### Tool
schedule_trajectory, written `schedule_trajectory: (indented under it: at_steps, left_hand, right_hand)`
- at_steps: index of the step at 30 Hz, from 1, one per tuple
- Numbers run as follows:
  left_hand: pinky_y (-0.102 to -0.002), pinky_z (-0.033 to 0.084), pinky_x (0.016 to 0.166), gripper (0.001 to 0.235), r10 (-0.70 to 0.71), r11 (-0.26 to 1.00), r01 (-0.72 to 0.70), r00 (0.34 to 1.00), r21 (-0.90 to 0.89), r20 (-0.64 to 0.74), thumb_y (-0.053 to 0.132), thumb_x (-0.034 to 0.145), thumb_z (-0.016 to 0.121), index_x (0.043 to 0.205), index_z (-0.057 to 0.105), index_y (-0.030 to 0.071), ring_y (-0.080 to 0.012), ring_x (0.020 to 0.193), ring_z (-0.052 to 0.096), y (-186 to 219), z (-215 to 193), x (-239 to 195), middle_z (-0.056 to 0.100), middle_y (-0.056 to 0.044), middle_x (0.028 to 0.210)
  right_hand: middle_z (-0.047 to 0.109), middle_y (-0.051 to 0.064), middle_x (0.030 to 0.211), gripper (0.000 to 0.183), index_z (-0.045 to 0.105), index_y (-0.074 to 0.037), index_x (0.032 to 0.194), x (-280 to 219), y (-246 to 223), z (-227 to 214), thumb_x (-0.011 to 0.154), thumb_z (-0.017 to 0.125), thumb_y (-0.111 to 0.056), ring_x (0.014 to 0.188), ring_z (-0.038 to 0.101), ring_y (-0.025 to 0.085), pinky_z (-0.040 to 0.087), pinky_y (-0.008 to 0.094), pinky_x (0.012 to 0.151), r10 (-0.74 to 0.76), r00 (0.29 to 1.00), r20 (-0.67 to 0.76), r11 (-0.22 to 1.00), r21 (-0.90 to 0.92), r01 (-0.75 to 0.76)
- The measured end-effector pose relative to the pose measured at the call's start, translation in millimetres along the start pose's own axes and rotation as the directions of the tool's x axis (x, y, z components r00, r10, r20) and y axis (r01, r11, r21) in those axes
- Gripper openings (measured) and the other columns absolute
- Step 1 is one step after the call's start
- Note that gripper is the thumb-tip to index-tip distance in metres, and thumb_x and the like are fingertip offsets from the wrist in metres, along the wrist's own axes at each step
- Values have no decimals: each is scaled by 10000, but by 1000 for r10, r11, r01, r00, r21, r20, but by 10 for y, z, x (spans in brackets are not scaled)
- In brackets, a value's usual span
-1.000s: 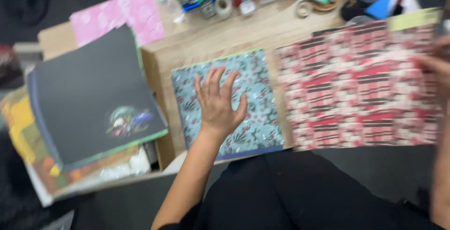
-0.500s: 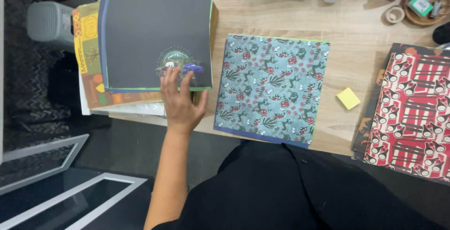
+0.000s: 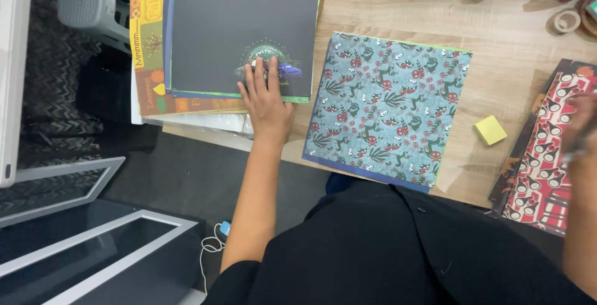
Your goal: Sorting and labeling patterned paper sheets with sticky notes and a pen before placing them in a box
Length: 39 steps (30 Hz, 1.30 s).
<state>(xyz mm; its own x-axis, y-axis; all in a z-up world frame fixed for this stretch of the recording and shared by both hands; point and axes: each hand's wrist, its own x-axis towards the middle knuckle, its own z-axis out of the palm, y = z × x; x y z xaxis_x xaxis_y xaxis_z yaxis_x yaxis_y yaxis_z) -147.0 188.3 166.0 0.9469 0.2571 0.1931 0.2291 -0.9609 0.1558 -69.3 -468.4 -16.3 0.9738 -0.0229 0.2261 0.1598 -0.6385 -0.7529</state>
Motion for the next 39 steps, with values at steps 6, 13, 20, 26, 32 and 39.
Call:
schedule_trajectory:
  at_steps: [6, 13, 20, 26, 32, 39]
  left_hand:
    - [-618, 433, 1091, 764, 109, 990, -117, 990, -83, -93, 6, 786, 565, 1527, 508, 186, -442, 1437, 455, -322, 122, 70, 553, -91, 1536]
    - [-429, 592, 929, 647, 108, 918, -236, 922, -318, -372, -70, 757, 501, 1373, 608, 96, -315, 1164, 713, -441, -197, 272, 715, -87, 1307]
    - [-349, 634, 819, 327, -118, 851, -237, 784, -469, -610, 282, 1145, 429, 1302, 587, 44, -281, 1021, 741, -245, -913, 334, 694, -121, 1191]
    - [-474, 468, 1272, 467, 337, 715, -611, 728, -341, -597, -21, 1080, 314, 1524, 453, 27, -349, 1477, 507, 444, -819, -83, 471, -167, 1564]
    - [-597, 148, 1345, 547, 753, 564, -746, 641, -355, -152, -138, 1068, 380, 1592, 329, 8, -439, 1582, 194, 1297, 7, -779, 232, -235, 1664]
    - [-723, 279, 1226, 638, 832, 521, -743, 552, -420, 56, -25, 1001, 507, 1605, 359, 116, -422, 1599, 267, 1540, 1350, -1585, 332, -156, 1686]
  right_hand:
    - [680, 250, 1152, 769, 659, -135, 1382, -173, -2423, 190, 850, 744, -683, 1079, 637, 413, 549, 575, 754, 457, 840, 292, 726, -668, -163]
    - [661, 286, 1169, 732, 624, -122, 1388, -489, -1745, 454, 792, 831, -493, 1124, 617, 450, 505, 552, 901, 411, 863, 295, 749, -649, -135]
    - [687, 225, 1084, 487, 642, -93, 1283, -566, -1256, 533, 820, 737, -209, 1069, 600, 427, 500, 536, 844, 224, 934, 279, 816, -578, -23]
    - [645, 256, 1035, 427, 635, -93, 1227, -540, -1299, 532, 834, 757, -206, 1010, 609, 439, 497, 516, 816, 312, 912, 268, 819, -562, -114]
    - [611, 259, 1004, 409, 644, -90, 1211, -551, -1296, 522, 857, 774, -247, 951, 615, 434, 497, 505, 806, 325, 915, 238, 835, -527, -159]
    - [724, 95, 998, 340, 680, -86, 1148, -421, -983, 476, 832, 795, -131, 879, 686, 270, 517, 400, 773, 119, 971, 207, 922, -385, -31]
